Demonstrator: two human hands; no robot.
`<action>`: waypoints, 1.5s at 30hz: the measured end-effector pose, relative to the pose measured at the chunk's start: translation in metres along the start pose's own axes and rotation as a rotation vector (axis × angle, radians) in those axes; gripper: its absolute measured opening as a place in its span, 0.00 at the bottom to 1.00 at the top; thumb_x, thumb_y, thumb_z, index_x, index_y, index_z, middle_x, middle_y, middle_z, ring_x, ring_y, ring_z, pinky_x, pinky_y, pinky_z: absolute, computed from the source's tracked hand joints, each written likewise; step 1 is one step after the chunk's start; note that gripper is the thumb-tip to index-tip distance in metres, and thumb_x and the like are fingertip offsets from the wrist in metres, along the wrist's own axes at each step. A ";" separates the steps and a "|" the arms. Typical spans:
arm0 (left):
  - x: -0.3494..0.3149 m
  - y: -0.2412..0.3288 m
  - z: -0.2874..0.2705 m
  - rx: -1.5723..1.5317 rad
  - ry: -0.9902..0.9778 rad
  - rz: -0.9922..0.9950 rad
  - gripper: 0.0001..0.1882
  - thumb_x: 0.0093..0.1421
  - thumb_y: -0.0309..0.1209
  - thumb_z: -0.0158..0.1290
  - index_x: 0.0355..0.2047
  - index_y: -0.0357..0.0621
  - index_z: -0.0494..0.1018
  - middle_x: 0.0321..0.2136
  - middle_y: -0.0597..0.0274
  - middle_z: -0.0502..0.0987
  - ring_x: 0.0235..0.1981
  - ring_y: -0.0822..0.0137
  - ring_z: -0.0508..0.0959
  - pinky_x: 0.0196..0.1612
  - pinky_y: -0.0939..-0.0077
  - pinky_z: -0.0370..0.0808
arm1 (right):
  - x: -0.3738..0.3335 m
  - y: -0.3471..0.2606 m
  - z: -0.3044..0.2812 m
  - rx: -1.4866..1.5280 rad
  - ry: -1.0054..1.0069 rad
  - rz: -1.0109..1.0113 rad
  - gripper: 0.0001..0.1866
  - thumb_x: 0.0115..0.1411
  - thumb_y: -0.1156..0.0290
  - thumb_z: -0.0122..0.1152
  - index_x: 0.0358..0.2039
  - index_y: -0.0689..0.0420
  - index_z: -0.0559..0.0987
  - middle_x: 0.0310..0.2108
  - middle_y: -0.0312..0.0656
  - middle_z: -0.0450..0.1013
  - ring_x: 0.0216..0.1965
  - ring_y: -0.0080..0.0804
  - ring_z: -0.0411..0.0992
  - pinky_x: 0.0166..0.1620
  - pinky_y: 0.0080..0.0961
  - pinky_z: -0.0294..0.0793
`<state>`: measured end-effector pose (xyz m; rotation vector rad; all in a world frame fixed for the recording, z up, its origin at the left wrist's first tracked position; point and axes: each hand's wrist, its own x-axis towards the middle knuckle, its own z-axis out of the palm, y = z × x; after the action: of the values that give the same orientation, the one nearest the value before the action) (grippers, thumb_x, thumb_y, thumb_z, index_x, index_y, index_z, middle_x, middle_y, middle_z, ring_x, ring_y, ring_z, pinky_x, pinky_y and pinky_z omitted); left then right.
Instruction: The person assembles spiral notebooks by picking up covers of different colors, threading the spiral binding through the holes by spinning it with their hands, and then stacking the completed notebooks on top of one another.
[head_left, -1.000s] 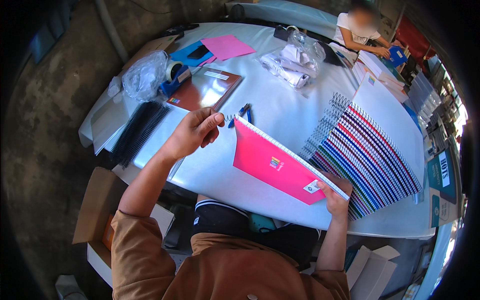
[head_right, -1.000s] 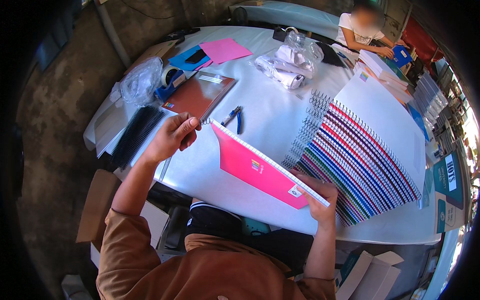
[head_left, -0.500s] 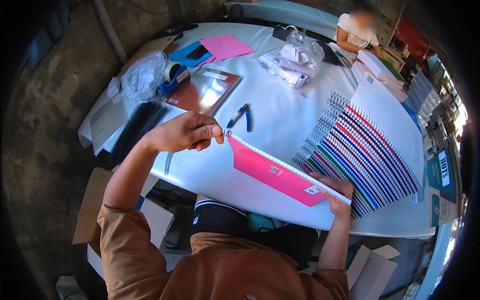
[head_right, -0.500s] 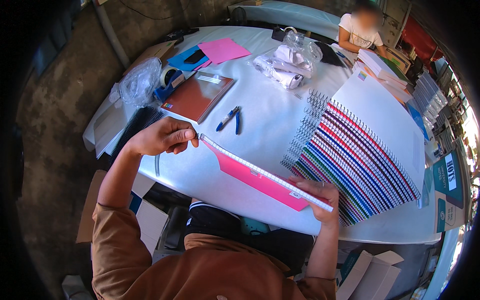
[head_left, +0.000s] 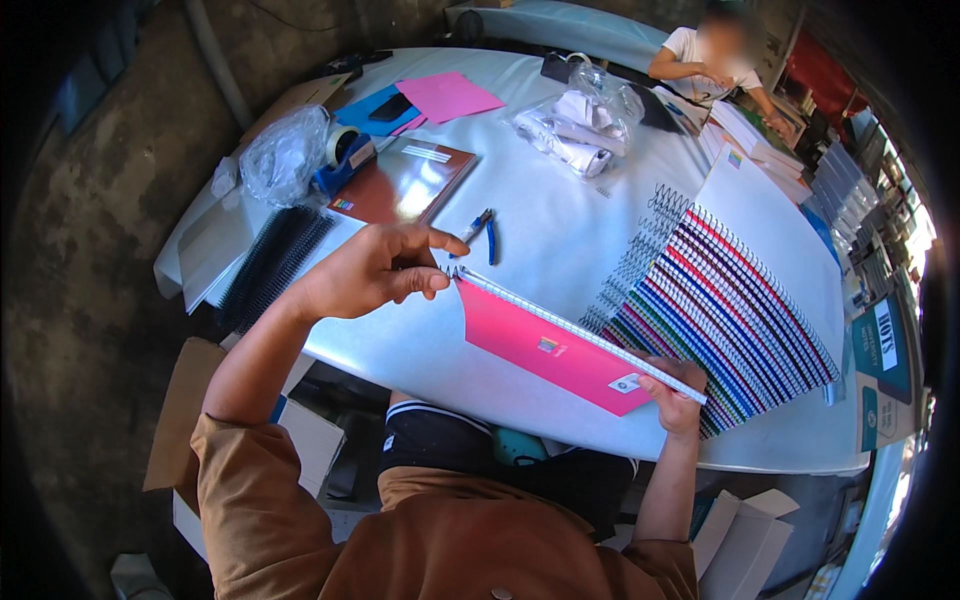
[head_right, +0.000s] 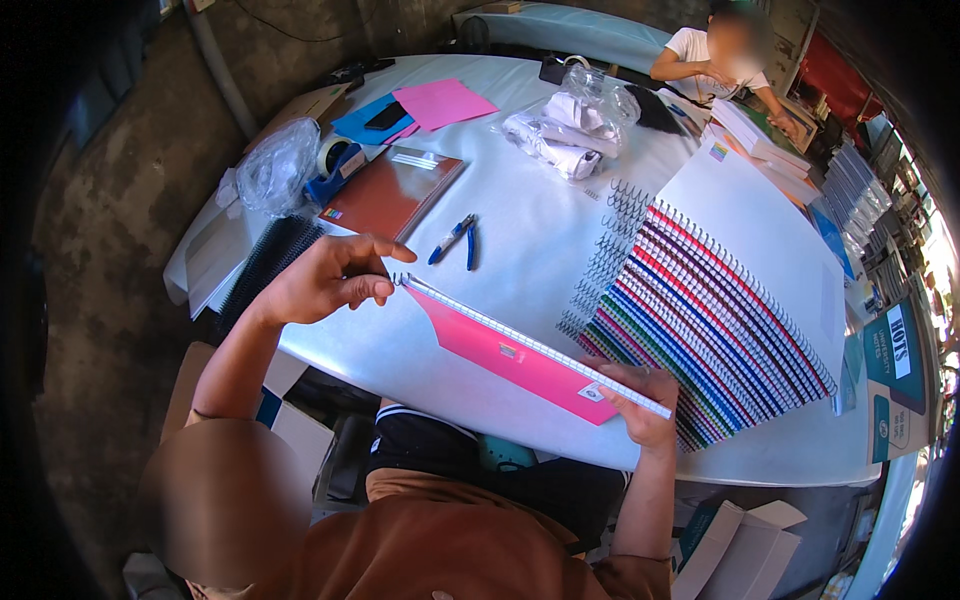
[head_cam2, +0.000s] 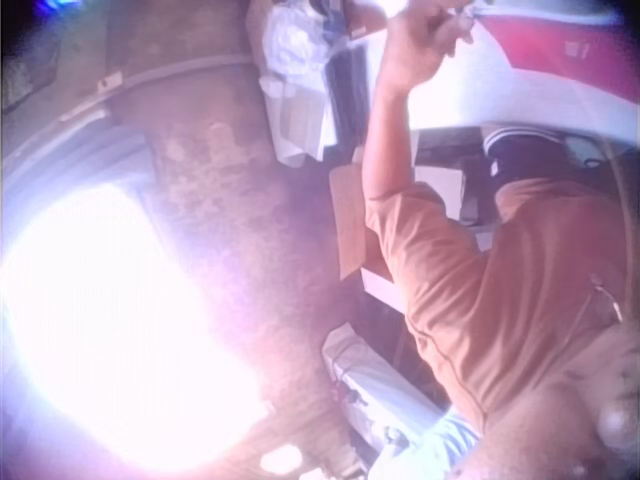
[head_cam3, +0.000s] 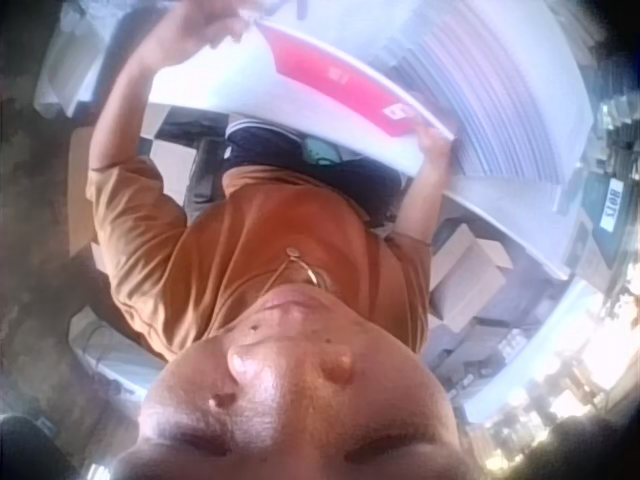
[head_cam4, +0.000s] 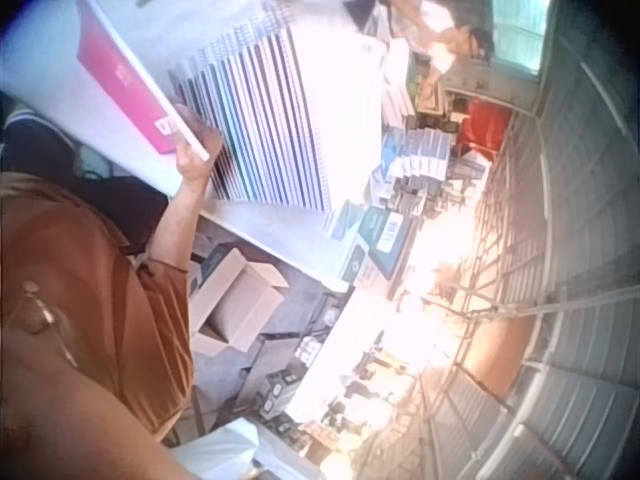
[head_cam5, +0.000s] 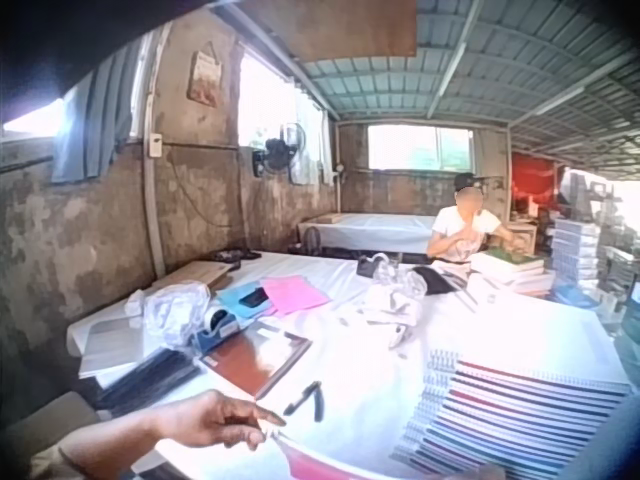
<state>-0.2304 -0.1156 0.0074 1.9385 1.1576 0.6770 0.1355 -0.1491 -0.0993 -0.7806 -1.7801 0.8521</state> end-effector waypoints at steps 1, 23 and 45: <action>0.000 -0.004 -0.001 -0.025 -0.053 0.001 0.17 0.56 0.36 0.54 0.42 0.39 0.72 0.19 0.65 0.73 0.18 0.78 0.67 0.22 0.83 0.66 | 0.000 0.001 0.000 0.034 -0.007 -0.018 0.09 0.51 0.78 0.58 0.34 0.68 0.77 0.34 0.53 0.75 0.35 0.37 0.76 0.40 0.26 0.73; 0.009 -0.002 -0.013 -0.071 -0.390 -0.039 0.14 0.58 0.34 0.52 0.41 0.39 0.74 0.18 0.67 0.73 0.16 0.78 0.69 0.19 0.85 0.66 | 0.007 0.002 -0.009 0.282 -0.139 0.054 0.11 0.49 0.82 0.57 0.35 0.65 0.78 0.35 0.56 0.75 0.39 0.45 0.74 0.43 0.34 0.74; 0.012 0.059 0.013 0.864 0.061 0.190 0.12 0.44 0.27 0.61 0.30 0.40 0.74 0.29 0.54 0.74 0.31 0.53 0.75 0.32 0.67 0.70 | -0.011 0.019 0.000 0.293 -0.064 0.059 0.19 0.50 0.78 0.57 0.45 0.57 0.76 0.40 0.45 0.75 0.39 0.32 0.74 0.45 0.23 0.69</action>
<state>-0.1868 -0.1271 0.0493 2.7832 1.4613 0.3405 0.1414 -0.1473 -0.1202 -0.6215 -1.6440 1.1578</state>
